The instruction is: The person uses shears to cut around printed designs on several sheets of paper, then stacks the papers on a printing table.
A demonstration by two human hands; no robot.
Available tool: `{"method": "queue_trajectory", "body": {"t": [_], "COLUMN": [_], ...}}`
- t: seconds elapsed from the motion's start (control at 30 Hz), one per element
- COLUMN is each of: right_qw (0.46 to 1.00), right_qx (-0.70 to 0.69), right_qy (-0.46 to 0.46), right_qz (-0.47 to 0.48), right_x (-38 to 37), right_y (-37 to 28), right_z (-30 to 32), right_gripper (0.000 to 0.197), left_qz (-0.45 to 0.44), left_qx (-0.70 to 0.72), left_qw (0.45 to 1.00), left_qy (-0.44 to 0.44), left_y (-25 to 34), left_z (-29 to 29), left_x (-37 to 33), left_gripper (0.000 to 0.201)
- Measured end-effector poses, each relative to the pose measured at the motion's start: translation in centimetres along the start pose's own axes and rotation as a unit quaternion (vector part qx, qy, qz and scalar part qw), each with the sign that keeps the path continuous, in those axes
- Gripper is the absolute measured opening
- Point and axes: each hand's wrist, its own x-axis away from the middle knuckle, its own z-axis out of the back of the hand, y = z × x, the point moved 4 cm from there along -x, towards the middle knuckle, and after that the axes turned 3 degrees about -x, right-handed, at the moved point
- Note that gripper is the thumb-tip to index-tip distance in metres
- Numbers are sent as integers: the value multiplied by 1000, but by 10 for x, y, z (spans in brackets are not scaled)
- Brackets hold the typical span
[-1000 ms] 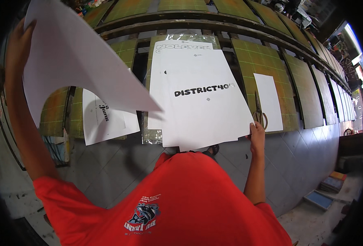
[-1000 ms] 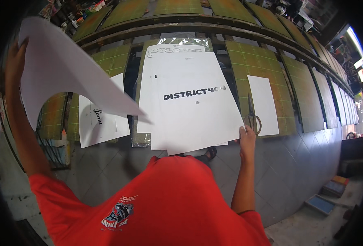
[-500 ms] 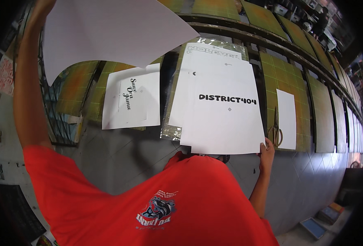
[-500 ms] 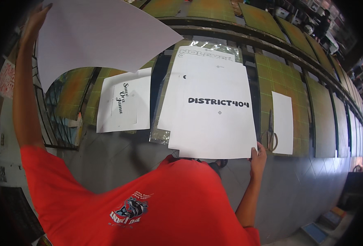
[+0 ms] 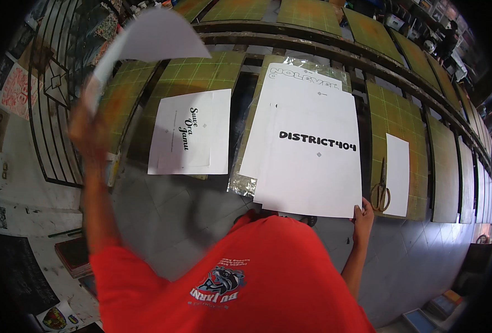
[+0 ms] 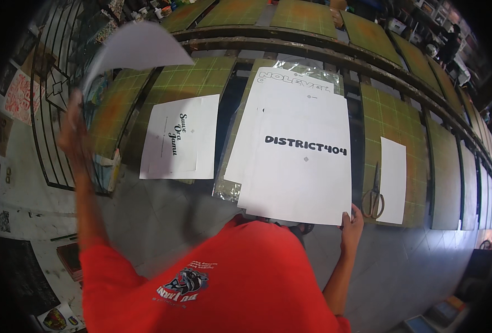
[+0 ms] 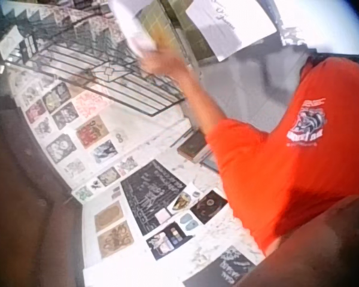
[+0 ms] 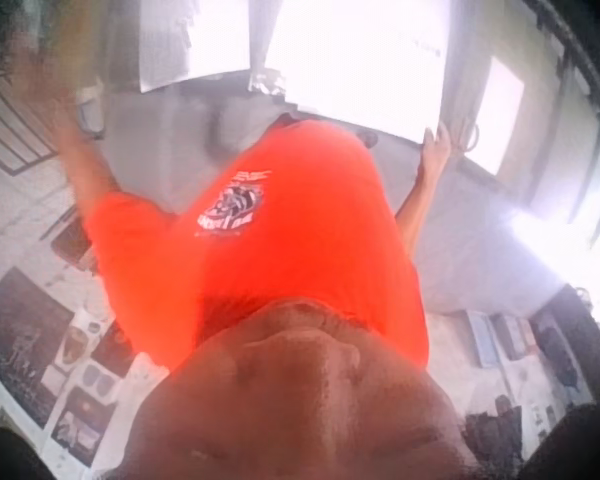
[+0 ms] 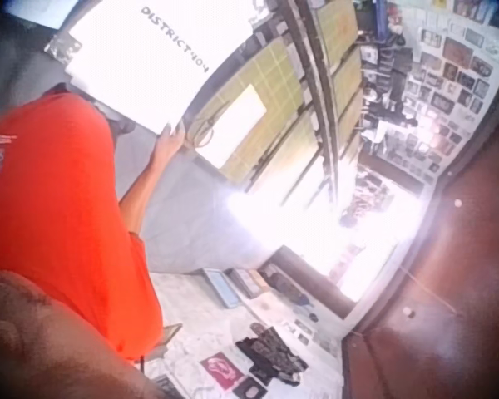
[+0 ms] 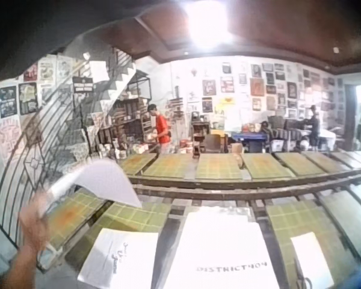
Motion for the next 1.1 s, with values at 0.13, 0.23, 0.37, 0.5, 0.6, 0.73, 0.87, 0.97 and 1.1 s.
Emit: {"method": "queue_trajectory", "body": {"t": [0.13, 0.23, 0.37, 0.5, 0.6, 0.73, 0.87, 0.97, 1.1], "right_qw": [1000, 999, 998, 998, 999, 988, 944, 916, 868], "right_qx": [7, 11, 42, 31, 0, 103, 240, 299, 328], "right_qy": [-23, -44, -55, -41, -41, -23, -13, -58, -161], "right_qz": [-8, -11, -13, -21, -29, 110, 224, 260, 336], "right_x": [-6, -8, -11, -11, -10, -28, -40, -33, 11], "right_y": [13, 11, 4, 3, -5, -16, -104, -188, -293], "right_z": [-2, -2, -5, -3, -7, 8, 11, 26, 39], "right_gripper": [36, 37, 39, 40, 40, 38, 39, 39, 41], "left_qz": [-40, -3, 29, -13, -40, -53, 8, 99, 143], "left_qx": [159, 207, 240, 268, 269, 281, 372, 463, 545], "left_qw": [968, 939, 924, 904, 871, 830, 818, 787, 744], "left_qy": [-189, -274, -296, -334, -409, -480, -439, -395, -360], "left_y": [40, 56, 63, 76, 79, 87, 106, 163, 240], "left_z": [-34, -70, -98, -115, -116, -108, -118, -141, -185], "left_x": [151, 211, 251, 272, 277, 247, 194, 150, 119], "left_gripper": [59, 58, 50, 46, 44, 55, 56, 55, 64]}}
